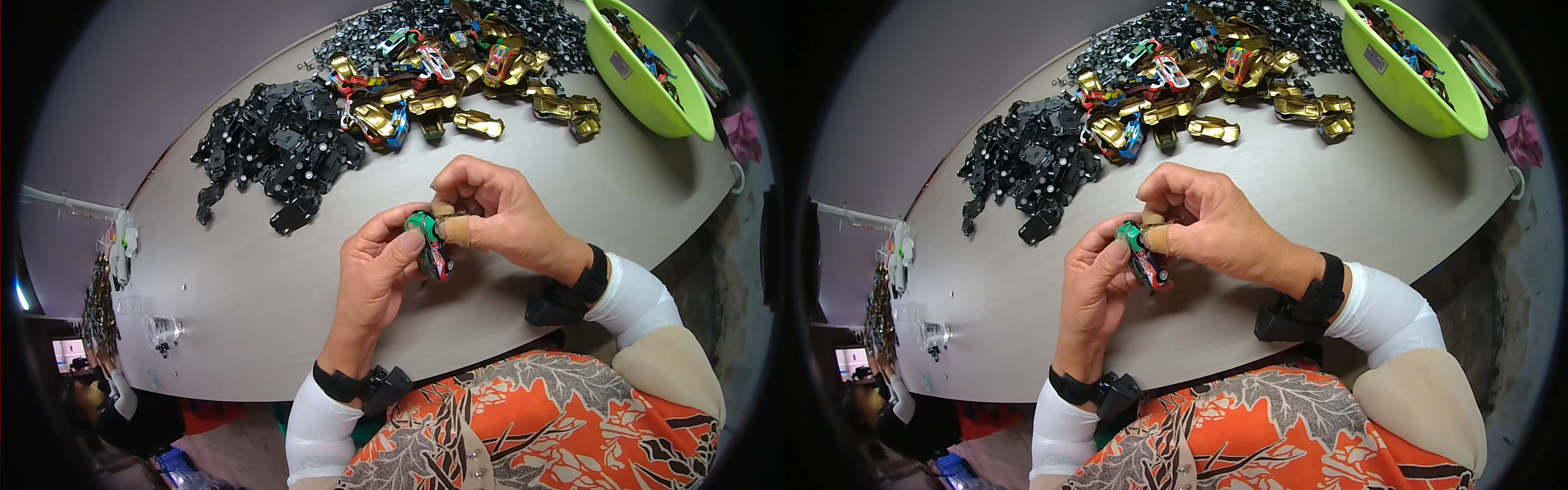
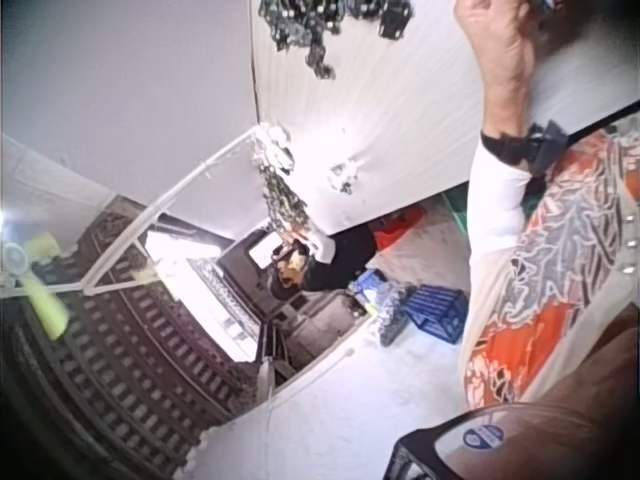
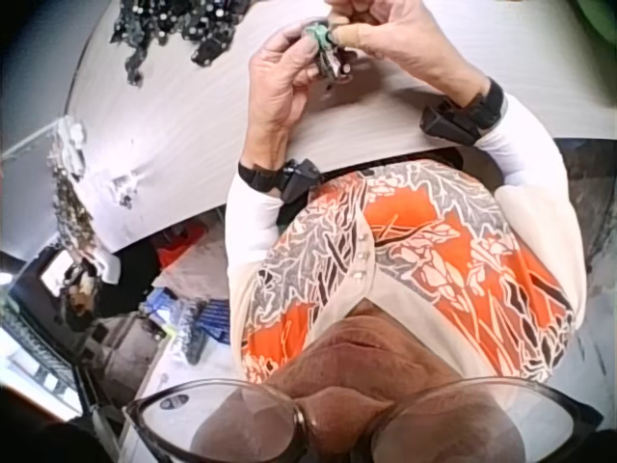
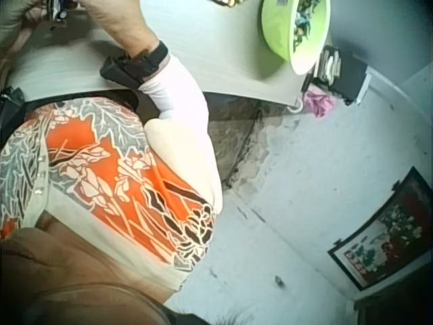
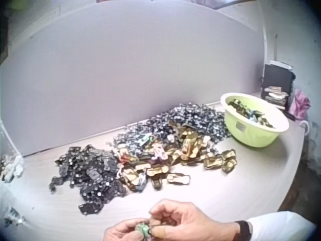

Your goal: The person assembles small toy cars by hand at a table. They repeatedly pick up a black chassis and a colored body, fit the body onto the chassis, and place the completed unit on the table. The process is repeated for multiple cars of different colors.

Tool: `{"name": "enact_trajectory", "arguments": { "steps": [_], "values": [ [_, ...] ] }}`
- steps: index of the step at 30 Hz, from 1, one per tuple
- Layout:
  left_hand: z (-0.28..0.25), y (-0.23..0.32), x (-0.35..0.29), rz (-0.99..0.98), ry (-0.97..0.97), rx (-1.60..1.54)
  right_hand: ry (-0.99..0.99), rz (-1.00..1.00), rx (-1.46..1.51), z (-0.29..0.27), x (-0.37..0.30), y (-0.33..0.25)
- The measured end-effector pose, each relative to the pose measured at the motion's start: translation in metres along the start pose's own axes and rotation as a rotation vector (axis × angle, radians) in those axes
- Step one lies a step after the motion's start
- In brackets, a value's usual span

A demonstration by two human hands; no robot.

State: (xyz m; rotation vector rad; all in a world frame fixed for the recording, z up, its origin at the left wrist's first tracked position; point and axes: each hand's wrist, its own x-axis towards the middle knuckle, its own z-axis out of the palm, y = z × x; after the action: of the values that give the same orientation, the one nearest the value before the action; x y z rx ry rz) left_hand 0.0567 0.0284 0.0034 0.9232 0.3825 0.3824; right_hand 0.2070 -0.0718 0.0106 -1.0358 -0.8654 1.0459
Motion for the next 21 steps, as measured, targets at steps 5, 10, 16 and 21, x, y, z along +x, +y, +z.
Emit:
{"name": "enact_trajectory", "arguments": {
  "steps": [5, 10, 16, 21],
  "values": [
    [-0.007, -0.007, 0.0, 0.231, -0.04, 0.077, 0.029, 0.028, 0.045, 0.004, -0.002, -0.012],
    [0.001, -0.003, -0.005, 0.23, -0.012, 0.226, -0.041, -0.075, -0.128, 0.004, -0.007, -0.008],
    [0.002, -0.002, -0.006, 0.261, 0.008, 0.253, -0.01, -0.144, -0.191, 0.009, -0.007, -0.003],
    [0.001, -0.004, -0.007, 0.294, -0.004, 0.228, -0.02, -0.172, -0.231, 0.011, -0.008, -0.006]
  ]
}}
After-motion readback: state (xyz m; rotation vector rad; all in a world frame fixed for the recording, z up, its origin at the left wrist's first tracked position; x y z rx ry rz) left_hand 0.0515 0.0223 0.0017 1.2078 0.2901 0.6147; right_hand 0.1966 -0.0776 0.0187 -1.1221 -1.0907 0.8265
